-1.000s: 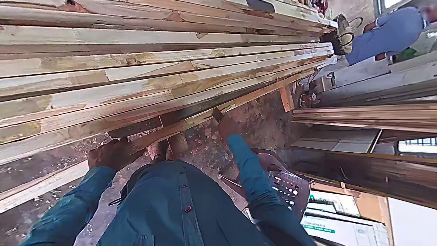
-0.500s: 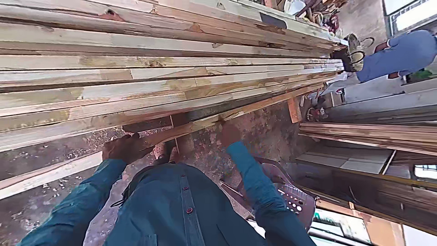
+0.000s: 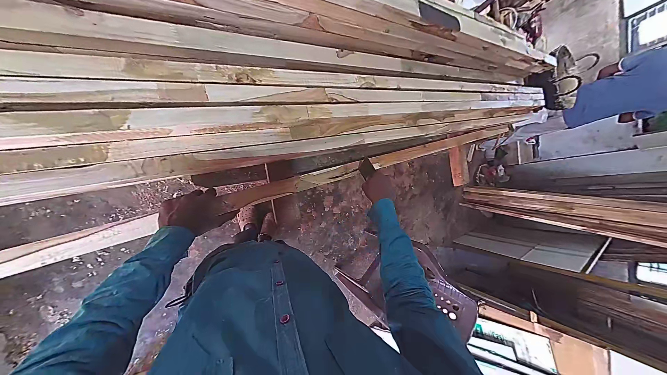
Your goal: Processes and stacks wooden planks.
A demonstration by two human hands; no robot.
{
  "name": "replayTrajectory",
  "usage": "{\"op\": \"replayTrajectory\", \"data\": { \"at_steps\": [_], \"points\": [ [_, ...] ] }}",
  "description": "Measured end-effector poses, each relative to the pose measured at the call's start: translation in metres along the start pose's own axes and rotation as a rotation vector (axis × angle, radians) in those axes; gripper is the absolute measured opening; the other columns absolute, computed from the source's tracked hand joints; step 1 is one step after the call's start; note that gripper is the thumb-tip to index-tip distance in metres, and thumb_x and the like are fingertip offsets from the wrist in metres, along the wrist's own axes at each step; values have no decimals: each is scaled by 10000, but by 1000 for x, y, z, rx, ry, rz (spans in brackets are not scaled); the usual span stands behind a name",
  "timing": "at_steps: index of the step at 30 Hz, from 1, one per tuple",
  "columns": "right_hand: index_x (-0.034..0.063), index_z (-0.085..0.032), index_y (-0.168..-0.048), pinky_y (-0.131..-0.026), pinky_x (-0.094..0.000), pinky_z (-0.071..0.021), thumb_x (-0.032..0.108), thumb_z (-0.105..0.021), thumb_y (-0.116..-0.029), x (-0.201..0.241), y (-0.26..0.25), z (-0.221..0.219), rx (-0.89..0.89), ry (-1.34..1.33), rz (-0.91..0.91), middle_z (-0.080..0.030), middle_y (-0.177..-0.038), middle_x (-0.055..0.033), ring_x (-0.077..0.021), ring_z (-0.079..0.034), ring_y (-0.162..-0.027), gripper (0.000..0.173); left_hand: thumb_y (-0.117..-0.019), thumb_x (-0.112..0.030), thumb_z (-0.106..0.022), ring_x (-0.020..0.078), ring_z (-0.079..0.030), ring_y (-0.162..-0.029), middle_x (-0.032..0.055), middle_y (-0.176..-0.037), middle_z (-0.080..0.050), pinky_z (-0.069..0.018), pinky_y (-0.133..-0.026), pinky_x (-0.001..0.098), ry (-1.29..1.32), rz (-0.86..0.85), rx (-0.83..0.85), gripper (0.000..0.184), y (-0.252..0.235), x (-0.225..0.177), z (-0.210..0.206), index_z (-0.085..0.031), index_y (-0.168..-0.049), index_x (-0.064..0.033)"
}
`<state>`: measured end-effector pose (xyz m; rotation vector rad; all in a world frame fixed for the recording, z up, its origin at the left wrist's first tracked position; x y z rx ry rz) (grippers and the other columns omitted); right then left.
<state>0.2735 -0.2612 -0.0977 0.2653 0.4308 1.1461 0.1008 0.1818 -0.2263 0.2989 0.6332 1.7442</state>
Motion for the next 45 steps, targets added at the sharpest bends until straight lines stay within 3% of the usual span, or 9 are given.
{"op": "replayTrajectory", "data": {
  "at_steps": [9, 14, 17, 20, 23, 26, 31, 40, 45],
  "points": [
    [-4, -571, -1288, -806, -618, -566, 245, -572, -1007, 58, 79, -17, 130, 149, 235, -690, -1118, -255, -436, -701, -1026, 375, -727, -818, -708, 423, -693, -1003, 176, -1126, -700, -525, -774, 675, 49, -3, 9, 813, -2, 0, 0, -662, -1191, -152],
    [18, -648, -1270, -931, -673, -508, 386, -580, -1037, 11, -8, -7, 258, -15, 366, -679, -1201, -267, -440, -664, -1117, 441, -742, -819, -699, 429, -693, -1012, 193, -1128, -696, -525, -783, 678, 64, -12, 18, 822, 2, -3, 5, -658, -1193, -133],
    [-42, -641, -1267, -975, -651, -501, 361, -641, -995, -69, -85, 6, 39, -259, 87, -663, -1226, -300, -449, -650, -1141, 487, -750, -835, -671, 415, -699, -1012, 181, -1136, -702, -533, -787, 669, 36, -15, 12, 829, 2, -1, 6, -658, -1207, -144],
    [-8, -561, -1375, -973, -641, -505, 255, -611, -984, -90, -92, 18, -229, -289, -179, -653, -1278, -278, -439, -637, -1201, 474, -756, -835, -664, 416, -697, -1016, 186, -1118, -700, -535, -800, 661, 38, -36, -16, 831, 0, -1, 7, -666, -1202, -133],
    [-29, -480, -1421, -949, -631, -531, 201, -560, -1033, -34, -34, -10, -258, -349, 95, -661, -1190, -301, -463, -660, -1111, 458, -745, -831, -681, 400, -702, -985, 177, -1096, -702, -534, -765, 645, 62, -49, -36, 822, 2, -2, 2, -668, -1185, -137],
    [45, -553, -1358, -861, -607, -558, 397, -374, -1107, 10, 16, -46, -69, 17, 357, -714, -1105, -221, -413, -709, -1027, 468, -745, -851, -653, 402, -698, -1015, 174, -1122, -702, -537, -798, 649, 68, -38, -21, 850, 2, -1, 4, -666, -1216, -144],
    [-24, -525, -1410, -923, -672, -517, 380, -432, -1089, -57, -46, -4, -92, -20, -23, -657, -1235, -313, -487, -651, -1145, 524, -750, -853, -646, 411, -703, -1003, 181, -1118, -704, -540, -781, 650, 39, -41, -10, 850, 2, -2, 4, -666, -1212, -140],
    [-15, -557, -1323, -831, -662, -549, 286, -471, -1065, 23, 30, -6, 5, 138, 157, -680, -1148, -296, -483, -687, -1046, 406, -749, -845, -653, 405, -701, -1001, 171, -1103, -705, -534, -782, 651, 50, -30, 1, 826, 3, 0, 4, -661, -1185, -143],
    [29, -604, -1238, -812, -622, -557, 468, -329, -1112, 39, 61, -39, 45, -41, 439, -710, -969, -224, -419, -712, -950, 533, -746, -801, -704, 408, -696, -1018, 179, -1133, -706, -531, -809, 662, 87, -30, -5, 812, 3, -2, 4, -673, -1223, -145]
  ]
}}
Point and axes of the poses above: each hand's wrist, its own y-axis away from the middle knuckle, its own z-axis out of the back of the hand, x = y × z, the point moved 7 cm from there along -y, towards the middle knuckle
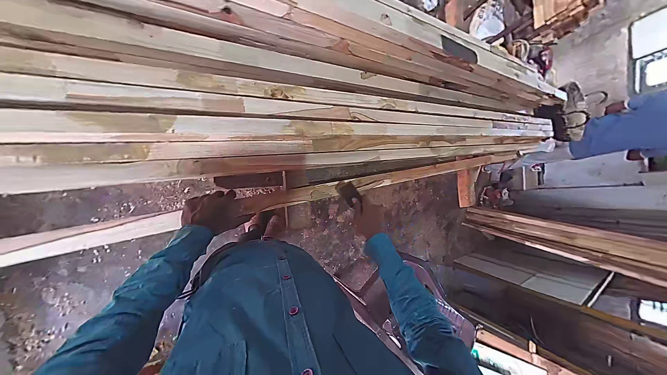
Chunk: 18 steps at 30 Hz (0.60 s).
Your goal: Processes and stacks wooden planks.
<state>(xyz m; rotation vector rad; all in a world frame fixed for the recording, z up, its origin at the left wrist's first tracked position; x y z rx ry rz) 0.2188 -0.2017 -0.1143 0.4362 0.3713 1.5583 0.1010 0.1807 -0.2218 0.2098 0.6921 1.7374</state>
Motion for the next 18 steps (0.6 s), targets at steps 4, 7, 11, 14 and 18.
{"op": "replayTrajectory", "data": {
  "at_steps": [4, 7, 11, 14, 18],
  "points": [
    [-54, -629, -1184, -842, -611, -530, 416, -390, -1110, -32, -32, -20, -100, -331, 19, -683, -945, -249, -405, -686, -908, 532, -750, -792, -708, 405, -697, -994, 172, -1103, -707, -530, -807, 658, -5, -21, -20, 803, -1, 2, -2, -664, -1214, -138],
    [19, -500, -1439, -945, -656, -515, 356, -384, -1107, -80, -53, -1, -252, -237, -330, -662, -1229, -298, -471, -658, -1138, 487, -740, -832, -670, 369, -714, -948, 139, -1047, -716, -554, -762, 618, -26, -67, -85, 802, -6, 5, -9, -665, -1166, -153],
    [206, -491, -1539, -954, -666, -516, 261, -561, -1043, -70, -55, 9, -312, -16, 82, -584, -1362, -298, -483, -626, -1183, 504, -737, -813, -697, 366, -707, -965, 141, -1075, -712, -547, -782, 621, -25, -30, -58, 802, -4, 3, -1, -670, -1183, -147],
    [325, -515, -1524, -1025, -627, -452, 551, -635, -958, -56, -52, -16, -267, 83, 330, -631, -1251, -251, -438, -598, -1174, 622, -733, -839, -667, 380, -705, -996, 157, -1090, -715, -536, -824, 640, -15, -26, -46, 841, -1, 0, -2, -665, -1193, -135],
    [302, -612, -1451, -1025, -626, -461, 529, -566, -997, 0, -41, -38, -339, 46, 512, -653, -1257, -246, -448, -602, -1190, 509, -701, -864, -665, 388, -691, -1065, 168, -1100, -723, -508, -927, 634, -22, -21, -106, 913, 4, 1, 5, -668, -1232, -121]
  ]
}}
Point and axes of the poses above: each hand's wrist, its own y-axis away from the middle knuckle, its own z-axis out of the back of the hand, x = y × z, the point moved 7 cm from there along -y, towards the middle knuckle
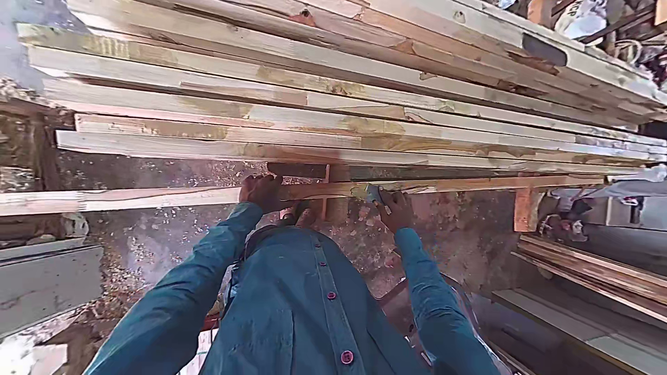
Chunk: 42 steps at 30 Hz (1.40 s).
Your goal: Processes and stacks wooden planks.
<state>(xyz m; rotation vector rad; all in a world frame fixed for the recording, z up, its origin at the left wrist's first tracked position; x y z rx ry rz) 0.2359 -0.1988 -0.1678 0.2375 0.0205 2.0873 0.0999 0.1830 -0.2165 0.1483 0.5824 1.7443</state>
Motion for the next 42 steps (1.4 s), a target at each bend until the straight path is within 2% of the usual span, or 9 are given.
{"op": "replayTrajectory", "data": {
  "at_steps": [4, 11, 14, 19, 24, 28, 31, 34, 42],
  "points": [
    [275, -645, -1414, -923, -597, -510, 552, -602, -986, 51, -12, -3, -16, -6, 88, -671, -1155, -232, -434, -629, -1098, 512, -748, -788, -706, 499, -565, -1245, 268, -1318, -621, -411, -1026, 705, 44, 3, -166, 989, 15, -8, 5, -577, -1385, -43],
    [143, -679, -1360, -876, -683, -490, 517, -573, -997, 115, -2, -5, -81, -187, 103, -666, -1128, -320, -522, -644, -1044, 531, -1010, -34, -562, 431, -543, -1345, 249, -1430, -577, -371, -1140, 640, 28, 24, -240, 437, 30, -18, -10, -564, -1444, -85],
    [165, -686, -1365, -825, -654, -506, 507, -602, -986, 125, 11, 0, -155, -214, 87, -669, -1070, -315, -505, -656, -970, 517, -976, -25, -612, 370, -647, -1186, 174, -1254, -679, -483, -1028, 575, -52, -7, -369, 362, 27, -21, -6, -649, -1322, -126],
    [145, -676, -1380, -815, -614, -530, 485, -614, -996, 118, 29, 17, -269, -255, -44, -687, -1101, -314, -492, -675, -967, 516, -916, -64, -694, 381, -467, -1413, 165, -1480, -557, -282, -1203, 612, 104, 191, 122, 512, 27, -27, 32, -589, -1414, -118],
    [101, -669, -1382, -903, -591, -519, 442, -629, -996, 85, 48, 36, -317, -311, -223, -669, -1180, -328, -487, -658, -1048, 516, -971, -2, -611, 387, -578, -1305, 183, -1404, -618, -438, -1094, 573, -31, 122, -117, 431, 16, -29, 20, -600, -1394, -81],
    [153, -669, -1391, -869, -620, -517, 487, -626, -989, 71, 67, 36, -271, -223, -255, -674, -1145, -313, -485, -664, -1018, 524, -746, -42, -840, 405, -533, -1324, 227, -1447, -550, -349, -1142, 615, -17, 147, 114, 820, 3, -31, 28, -487, -1486, -32],
    [139, -664, -1397, -841, -582, -517, 455, -649, -986, 63, 77, 36, -311, -244, -348, -663, -1102, -327, -471, -655, -964, 519, -906, 50, -646, 380, -615, -1239, 199, -1342, -633, -447, -1085, 557, -52, 139, -172, 554, -4, -21, 16, -570, -1436, -94],
    [137, -664, -1396, -855, -561, -521, 458, -661, -981, 51, 92, 37, -321, -253, -430, -659, -1116, -327, -475, -647, -987, 525, -842, 54, -724, 431, -528, -1341, 246, -1430, -562, -406, -1111, 616, 21, 157, 33, 711, -10, -25, 25, -489, -1500, -80],
    [132, -672, -1386, -827, -549, -529, 451, -676, -972, 63, 102, 44, -336, -278, -434, -657, -1137, -326, -447, -660, -971, 523, -931, -358, -767, 398, -547, -1347, 222, -1430, -591, -406, -1140, 590, 186, -140, 354, 629, -16, -20, 50, -569, -1433, -35]
  ]
}}
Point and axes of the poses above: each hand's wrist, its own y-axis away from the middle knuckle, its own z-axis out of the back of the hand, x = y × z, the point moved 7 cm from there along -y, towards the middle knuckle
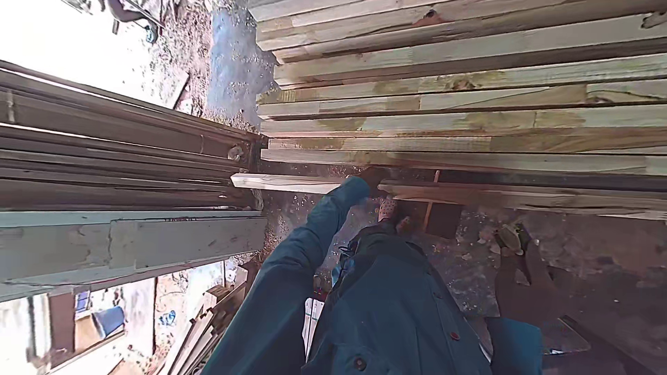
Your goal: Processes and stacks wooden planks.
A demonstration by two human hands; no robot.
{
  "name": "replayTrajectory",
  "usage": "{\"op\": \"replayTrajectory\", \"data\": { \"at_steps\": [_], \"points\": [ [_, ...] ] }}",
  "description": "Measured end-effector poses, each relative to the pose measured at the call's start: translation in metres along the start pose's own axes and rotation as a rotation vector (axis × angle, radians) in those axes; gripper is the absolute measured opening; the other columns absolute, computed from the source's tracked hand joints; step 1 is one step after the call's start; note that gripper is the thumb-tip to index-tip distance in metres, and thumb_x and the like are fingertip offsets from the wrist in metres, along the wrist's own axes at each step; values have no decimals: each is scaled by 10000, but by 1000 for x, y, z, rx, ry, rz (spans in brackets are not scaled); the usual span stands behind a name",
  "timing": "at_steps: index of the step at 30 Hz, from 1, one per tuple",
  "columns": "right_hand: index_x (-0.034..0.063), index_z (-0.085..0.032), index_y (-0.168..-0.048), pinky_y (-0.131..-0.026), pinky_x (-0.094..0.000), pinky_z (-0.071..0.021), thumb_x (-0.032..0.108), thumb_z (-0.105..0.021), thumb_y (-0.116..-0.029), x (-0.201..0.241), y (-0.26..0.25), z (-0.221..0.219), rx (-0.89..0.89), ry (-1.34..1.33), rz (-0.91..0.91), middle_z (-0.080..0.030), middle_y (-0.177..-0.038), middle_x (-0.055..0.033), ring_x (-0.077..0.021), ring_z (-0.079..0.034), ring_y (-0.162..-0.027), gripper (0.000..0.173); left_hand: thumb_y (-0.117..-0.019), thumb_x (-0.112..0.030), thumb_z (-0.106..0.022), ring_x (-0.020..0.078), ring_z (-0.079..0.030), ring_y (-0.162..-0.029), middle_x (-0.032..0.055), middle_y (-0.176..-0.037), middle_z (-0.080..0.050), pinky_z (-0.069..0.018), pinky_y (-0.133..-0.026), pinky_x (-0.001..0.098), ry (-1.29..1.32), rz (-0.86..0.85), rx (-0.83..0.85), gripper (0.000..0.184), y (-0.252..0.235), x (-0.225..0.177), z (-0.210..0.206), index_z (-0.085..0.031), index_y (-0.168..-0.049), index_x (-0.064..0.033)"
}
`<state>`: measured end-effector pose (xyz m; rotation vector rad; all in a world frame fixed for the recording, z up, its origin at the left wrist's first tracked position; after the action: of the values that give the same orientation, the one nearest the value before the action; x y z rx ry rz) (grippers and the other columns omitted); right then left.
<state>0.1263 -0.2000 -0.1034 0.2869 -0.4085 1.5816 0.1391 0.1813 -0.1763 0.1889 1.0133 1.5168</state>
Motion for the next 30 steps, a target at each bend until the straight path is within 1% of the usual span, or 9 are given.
{"op": "replayTrajectory", "data": {
  "at_steps": [3, 6, 10, 15, 17, 19, 22, 25, 30],
  "points": [
    [125, -678, -1377, -832, -566, -520, 464, -664, -976, 11, 3, -5, 11, -23, 31, -669, -1095, -329, -464, -661, -951, 525, -1025, -644, -453, 356, -559, -1355, 171, -1462, -578, -445, -1092, 634, -16, 130, -30, 705, -3, 7, -9, -539, -1481, -113],
    [134, -685, -1371, -810, -549, -524, 472, -665, -976, 23, 13, -12, 8, -29, 73, -688, -1066, -299, -431, -674, -923, 520, -1056, -652, -318, 383, -582, -1319, 219, -1380, -622, -447, -1071, 660, 50, 181, -40, 750, -16, 12, -11, -646, -1326, -34],
    [139, -702, -1348, -759, -520, -526, 480, -678, -965, 55, 31, -12, -44, -5, 142, -683, -1032, -285, -407, -674, -877, 514, -1107, -229, -478, 291, -411, -1486, 186, -1551, -495, -278, -1243, 453, 176, 7, 73, 441, 20, -35, 37, -511, -1484, -2],
    [132, -709, -1337, -766, -566, -518, 474, -688, -952, 120, 63, -10, 23, -7, 123, -683, -1032, -306, -442, -663, -883, 515, -1117, -403, -410, 355, -635, -1251, 216, -1318, -669, -471, -1071, 599, 117, -238, -132, 498, 32, -24, 24, -601, -1407, -48],
    [145, -716, -1329, -717, -556, -513, 495, -674, -952, 156, 83, -15, 47, 12, 114, -681, -998, -288, -422, -659, -837, 516, -1050, -517, -527, 325, -588, -1320, 172, -1439, -598, -463, -1091, 588, 159, -230, -53, 620, 65, -22, 19, -502, -1510, -101],
    [106, -723, -1310, -686, -552, -515, 505, -646, -965, 203, 101, -27, 75, 6, 134, -682, -969, -293, -414, -656, -795, 534, -941, -462, -738, 281, -563, -1341, 178, -1493, -545, -459, -1126, 486, 375, -390, -14, 817, 101, -11, 15, -408, -1570, -60],
    [131, -732, -1297, -639, -558, -506, 583, -512, -976, 277, 128, -68, 129, 50, 155, -691, -960, -260, -394, -664, -774, 596, -812, -350, -892, 264, -684, -1076, 211, -1286, -649, -578, -934, 434, 595, -566, 60, 877, 135, 43, 14, -457, -1502, -26],
    [148, -735, -1294, -672, -578, -520, 460, -568, -932, 357, 156, -114, 207, 53, 125, -695, -980, -235, -397, -674, -827, 506, -798, -302, -903, 209, -651, -1167, 120, -1277, -675, -536, -1031, 419, 568, -545, 42, 668, 159, 121, 22, -620, -1359, -77],
    [68, -653, -1381, -822, -554, -561, 472, -657, -918, 470, 197, -164, 351, -72, 115, -711, -1049, -180, -339, -680, -941, 614, -725, -252, -939, 197, -671, -1073, 88, -1106, -725, -561, -963, 415, 545, -609, -179, 490, 205, 249, 45, -727, -1129, -73]
  ]
}}
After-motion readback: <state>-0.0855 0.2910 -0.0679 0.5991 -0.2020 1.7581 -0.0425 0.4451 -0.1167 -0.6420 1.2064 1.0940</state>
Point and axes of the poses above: each hand's wrist, its own y-axis away from the middle knuckle, its own z-axis out of the back of the hand, x = y × z, the point moved 7 cm from there along -y, towards the middle knuckle
